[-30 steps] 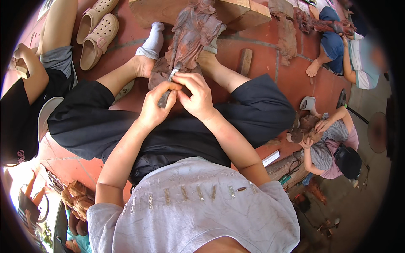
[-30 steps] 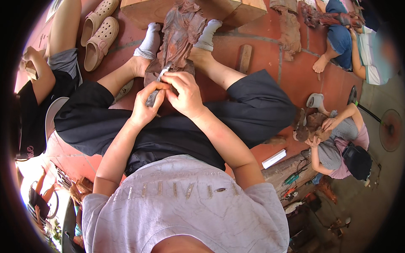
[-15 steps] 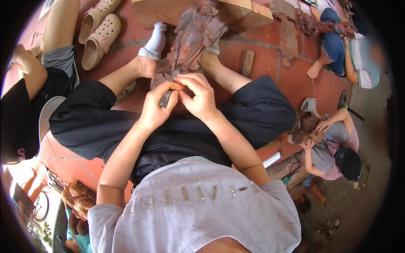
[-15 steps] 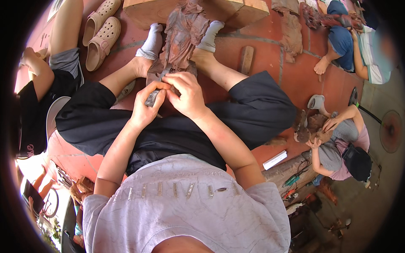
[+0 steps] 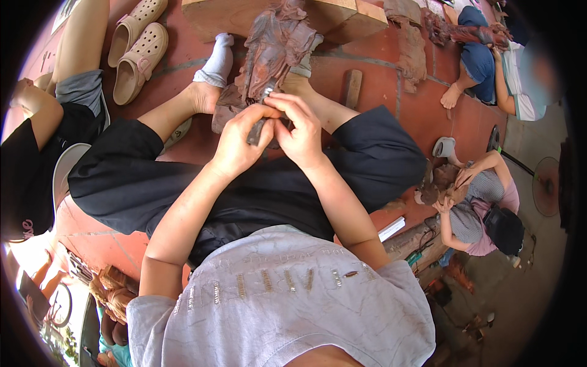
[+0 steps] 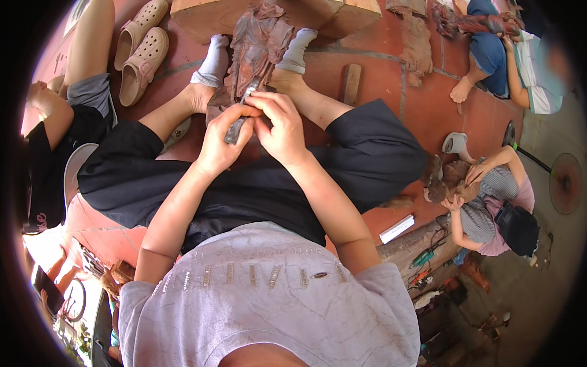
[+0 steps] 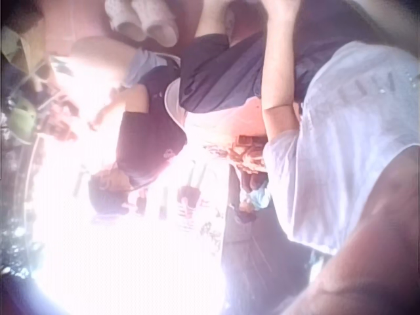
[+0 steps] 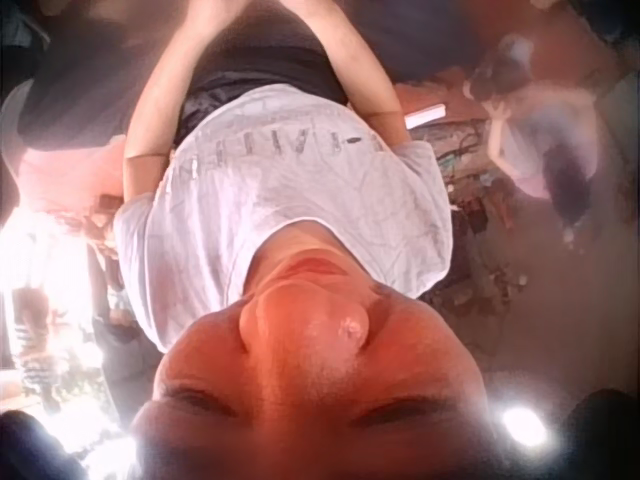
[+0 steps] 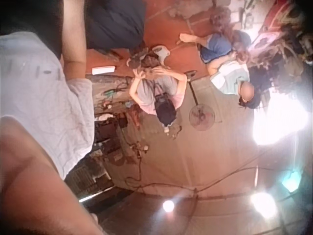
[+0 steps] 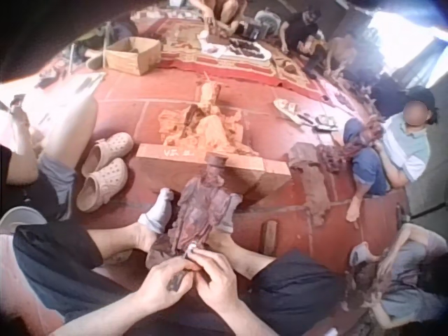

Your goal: The person carves a wooden sculpture using a chisel and a sanding block. They hold the sculpture with their left hand and use the chisel with their right hand to shape the wood, then switch to a sanding block to smooth the surface.

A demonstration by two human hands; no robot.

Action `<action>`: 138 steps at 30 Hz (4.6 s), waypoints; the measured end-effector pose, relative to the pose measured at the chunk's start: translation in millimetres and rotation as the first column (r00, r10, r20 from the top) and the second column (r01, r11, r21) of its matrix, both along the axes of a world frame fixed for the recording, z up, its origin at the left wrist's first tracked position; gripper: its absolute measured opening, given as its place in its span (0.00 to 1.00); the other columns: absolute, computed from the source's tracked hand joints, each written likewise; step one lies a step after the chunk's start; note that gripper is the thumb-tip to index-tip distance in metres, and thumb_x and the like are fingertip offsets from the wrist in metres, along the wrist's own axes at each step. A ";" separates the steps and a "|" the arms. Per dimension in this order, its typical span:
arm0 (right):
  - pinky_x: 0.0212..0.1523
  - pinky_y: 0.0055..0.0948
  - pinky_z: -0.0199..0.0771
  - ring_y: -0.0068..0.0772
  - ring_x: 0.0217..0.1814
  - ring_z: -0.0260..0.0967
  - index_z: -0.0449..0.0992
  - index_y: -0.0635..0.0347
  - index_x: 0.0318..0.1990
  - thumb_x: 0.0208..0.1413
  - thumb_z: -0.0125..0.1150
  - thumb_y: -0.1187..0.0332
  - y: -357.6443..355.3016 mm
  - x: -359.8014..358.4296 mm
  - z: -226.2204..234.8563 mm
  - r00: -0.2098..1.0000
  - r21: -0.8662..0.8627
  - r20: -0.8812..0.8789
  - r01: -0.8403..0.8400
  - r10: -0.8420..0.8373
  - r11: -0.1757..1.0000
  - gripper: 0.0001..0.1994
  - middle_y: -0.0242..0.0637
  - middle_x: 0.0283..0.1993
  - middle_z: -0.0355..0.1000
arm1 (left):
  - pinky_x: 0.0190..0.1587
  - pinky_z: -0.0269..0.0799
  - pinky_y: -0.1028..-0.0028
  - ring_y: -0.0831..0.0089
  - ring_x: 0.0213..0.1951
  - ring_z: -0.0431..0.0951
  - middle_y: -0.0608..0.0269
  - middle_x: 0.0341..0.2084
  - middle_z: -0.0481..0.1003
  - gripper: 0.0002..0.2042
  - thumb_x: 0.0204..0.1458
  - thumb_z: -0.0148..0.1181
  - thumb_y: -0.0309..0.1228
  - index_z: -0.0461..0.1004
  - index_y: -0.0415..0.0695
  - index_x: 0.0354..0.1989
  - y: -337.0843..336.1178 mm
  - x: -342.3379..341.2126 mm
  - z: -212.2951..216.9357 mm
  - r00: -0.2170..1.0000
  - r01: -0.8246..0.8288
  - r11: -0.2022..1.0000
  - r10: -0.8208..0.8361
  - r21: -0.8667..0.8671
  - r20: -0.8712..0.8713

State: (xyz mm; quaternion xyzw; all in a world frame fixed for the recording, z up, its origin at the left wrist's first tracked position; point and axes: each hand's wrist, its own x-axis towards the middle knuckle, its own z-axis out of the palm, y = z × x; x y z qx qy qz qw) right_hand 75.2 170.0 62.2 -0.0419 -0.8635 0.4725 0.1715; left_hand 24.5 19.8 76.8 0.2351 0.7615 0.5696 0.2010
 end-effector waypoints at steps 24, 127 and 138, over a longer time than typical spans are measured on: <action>0.44 0.39 0.77 0.49 0.44 0.75 0.74 0.62 0.44 0.50 0.64 0.76 -4.4 1.0 2.5 0.980 -0.117 0.076 -0.173 0.182 0.978 0.13 0.43 0.43 0.74 | 0.66 0.62 0.51 0.41 0.67 0.62 0.39 0.69 0.56 0.31 0.51 0.70 0.49 0.72 0.45 0.58 -14.5 13.0 18.3 0.990 0.040 0.990 -0.057 -0.134 -0.132; 0.65 0.46 0.59 0.48 0.65 0.60 0.81 0.56 0.33 0.53 0.71 0.67 74.7 -51.9 -12.3 0.990 0.202 -0.062 -0.110 0.124 0.973 0.05 0.47 0.70 0.55 | 0.45 0.74 0.59 0.50 0.42 0.79 0.51 0.38 0.78 0.06 0.55 0.60 0.27 0.78 0.43 0.41 -22.0 9.8 -64.4 0.987 0.155 0.947 -0.138 -0.281 0.079; 0.64 0.44 0.61 0.47 0.59 0.65 0.79 0.60 0.30 0.53 0.70 0.68 72.2 -56.6 -8.6 0.992 0.197 -0.102 -0.059 0.080 0.979 0.07 0.49 0.66 0.59 | 0.38 0.76 0.68 0.61 0.34 0.79 0.55 0.39 0.79 0.08 0.56 0.59 0.25 0.78 0.42 0.43 -21.7 9.9 -65.2 0.988 0.154 0.943 -0.141 -0.295 0.066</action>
